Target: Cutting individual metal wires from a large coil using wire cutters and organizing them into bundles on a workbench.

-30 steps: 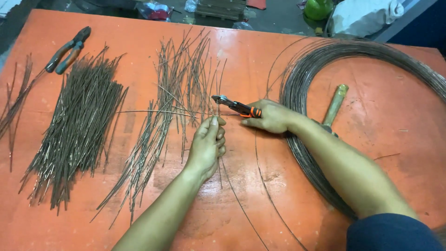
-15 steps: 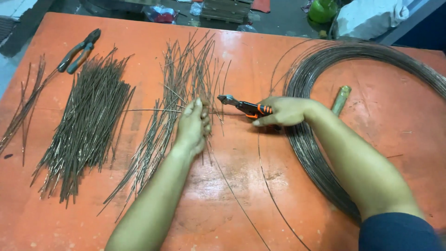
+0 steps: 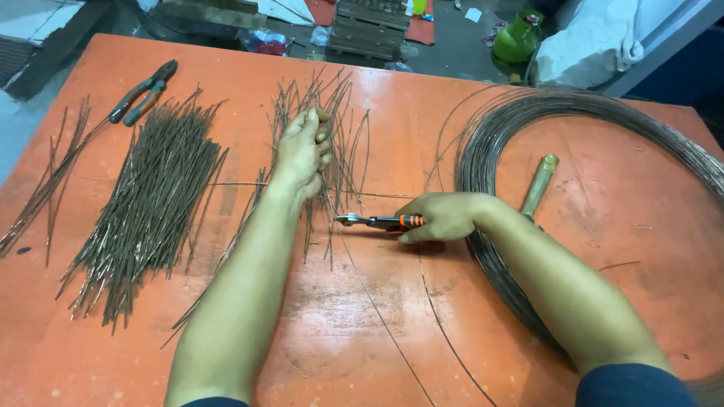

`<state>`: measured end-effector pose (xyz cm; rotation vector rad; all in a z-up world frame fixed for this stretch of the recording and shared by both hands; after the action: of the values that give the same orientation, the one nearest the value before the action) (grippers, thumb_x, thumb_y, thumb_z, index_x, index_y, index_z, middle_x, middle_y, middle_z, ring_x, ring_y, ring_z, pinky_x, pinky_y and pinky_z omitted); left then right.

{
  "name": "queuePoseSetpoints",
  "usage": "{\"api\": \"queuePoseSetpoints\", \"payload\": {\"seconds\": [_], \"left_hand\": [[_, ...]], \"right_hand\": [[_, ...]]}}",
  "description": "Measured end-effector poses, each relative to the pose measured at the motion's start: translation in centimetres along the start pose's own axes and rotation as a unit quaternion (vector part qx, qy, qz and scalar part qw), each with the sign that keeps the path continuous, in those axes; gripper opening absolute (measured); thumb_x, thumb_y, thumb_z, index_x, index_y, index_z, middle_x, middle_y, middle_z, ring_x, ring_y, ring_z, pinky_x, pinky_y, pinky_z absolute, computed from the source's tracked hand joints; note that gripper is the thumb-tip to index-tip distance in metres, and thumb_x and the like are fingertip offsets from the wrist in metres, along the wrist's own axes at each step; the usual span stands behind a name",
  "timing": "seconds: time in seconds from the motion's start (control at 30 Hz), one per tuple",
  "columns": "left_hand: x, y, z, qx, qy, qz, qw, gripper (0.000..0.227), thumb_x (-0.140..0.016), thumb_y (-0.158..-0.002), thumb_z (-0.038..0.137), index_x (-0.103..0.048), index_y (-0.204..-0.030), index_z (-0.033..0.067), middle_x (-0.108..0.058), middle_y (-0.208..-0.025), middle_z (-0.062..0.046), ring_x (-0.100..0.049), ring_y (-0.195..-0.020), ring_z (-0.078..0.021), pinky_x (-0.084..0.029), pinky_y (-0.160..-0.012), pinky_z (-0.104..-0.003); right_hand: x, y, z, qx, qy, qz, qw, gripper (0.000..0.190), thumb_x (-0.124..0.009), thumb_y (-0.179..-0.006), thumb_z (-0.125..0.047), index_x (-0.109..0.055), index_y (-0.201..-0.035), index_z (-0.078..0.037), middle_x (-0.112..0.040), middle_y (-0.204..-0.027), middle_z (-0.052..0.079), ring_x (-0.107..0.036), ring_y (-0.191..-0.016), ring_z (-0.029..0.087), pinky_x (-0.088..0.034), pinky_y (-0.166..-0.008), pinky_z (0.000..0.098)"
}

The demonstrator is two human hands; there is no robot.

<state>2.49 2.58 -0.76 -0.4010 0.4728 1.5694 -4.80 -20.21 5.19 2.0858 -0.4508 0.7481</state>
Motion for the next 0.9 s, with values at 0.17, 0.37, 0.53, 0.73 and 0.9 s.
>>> {"api": "queuePoseSetpoints", "payload": {"seconds": [0.17, 0.37, 0.53, 0.73, 0.9], "left_hand": [[0.1, 0.1, 0.1, -0.004, 0.019, 0.000, 1.000, 0.025, -0.037, -0.110, 0.027, -0.055, -0.099, 0.0146, -0.030, -0.070, 0.007, -0.029, -0.051, -0.0032, -0.027, -0.039, -0.015], [0.0, -0.1, 0.0, 0.007, 0.036, 0.003, 0.999, 0.024, -0.036, -0.111, 0.026, -0.053, -0.099, 0.0143, -0.029, -0.071, 0.006, -0.027, -0.051, -0.0039, -0.024, -0.040, -0.016], [-0.1, -0.2, 0.0, 0.014, 0.036, -0.004, 0.999, 0.025, -0.033, -0.111, 0.027, -0.051, -0.098, 0.0141, -0.026, -0.072, 0.006, -0.024, -0.052, -0.0038, -0.022, -0.041, -0.016], [0.5, -0.6, -0.9, 0.029, 0.032, 0.003, 0.999, 0.024, -0.035, -0.111, 0.027, -0.053, -0.104, 0.0139, -0.030, -0.071, 0.007, -0.028, -0.053, -0.0033, -0.025, -0.041, -0.015], [2.2, -0.3, -1.8, 0.066, 0.026, 0.035, 0.997, 0.033, -0.034, -0.110, 0.027, -0.051, -0.128, 0.0052, -0.070, -0.117, -0.018, -0.076, -0.092, -0.0251, -0.064, -0.078, -0.035]], "right_hand": [[0.2, 0.0, -0.7, 0.004, 0.002, -0.004, 1.000, 0.031, -0.071, -0.089, -0.039, -0.072, -0.100, -0.010, -0.071, -0.087, 0.015, -0.067, -0.083, 0.029, -0.055, -0.074, 0.0389], [0.1, 0.1, -1.0, 0.002, -0.020, -0.002, 1.000, 0.029, -0.072, -0.088, -0.037, -0.075, -0.105, -0.014, -0.074, -0.090, 0.013, -0.069, -0.085, 0.028, -0.056, -0.077, 0.0382], [0.0, 0.1, -1.1, -0.002, -0.017, 0.003, 1.000, 0.029, -0.073, -0.087, -0.038, -0.076, -0.104, -0.015, -0.074, -0.090, 0.012, -0.069, -0.086, 0.028, -0.056, -0.078, 0.0377], [-0.2, 0.3, -1.3, -0.018, -0.033, 0.006, 0.999, 0.031, -0.071, -0.088, -0.036, -0.076, -0.109, -0.013, -0.075, -0.096, 0.014, -0.070, -0.091, 0.030, -0.056, -0.083, 0.0392], [0.2, -0.5, 1.2, -0.038, -0.041, 0.035, 0.998, 0.034, -0.070, -0.089, -0.036, -0.073, -0.113, -0.011, -0.074, -0.101, 0.020, -0.070, -0.096, 0.036, -0.055, -0.086, 0.0444]]}}
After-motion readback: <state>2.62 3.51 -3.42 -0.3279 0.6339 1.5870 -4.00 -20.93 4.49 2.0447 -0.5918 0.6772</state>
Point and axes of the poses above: each hand's wrist, its own y-axis away from the middle knuckle, its own x-axis out of the back of the hand, z = x × y, the point moved 2 cm from there along -y, towards the middle knuckle
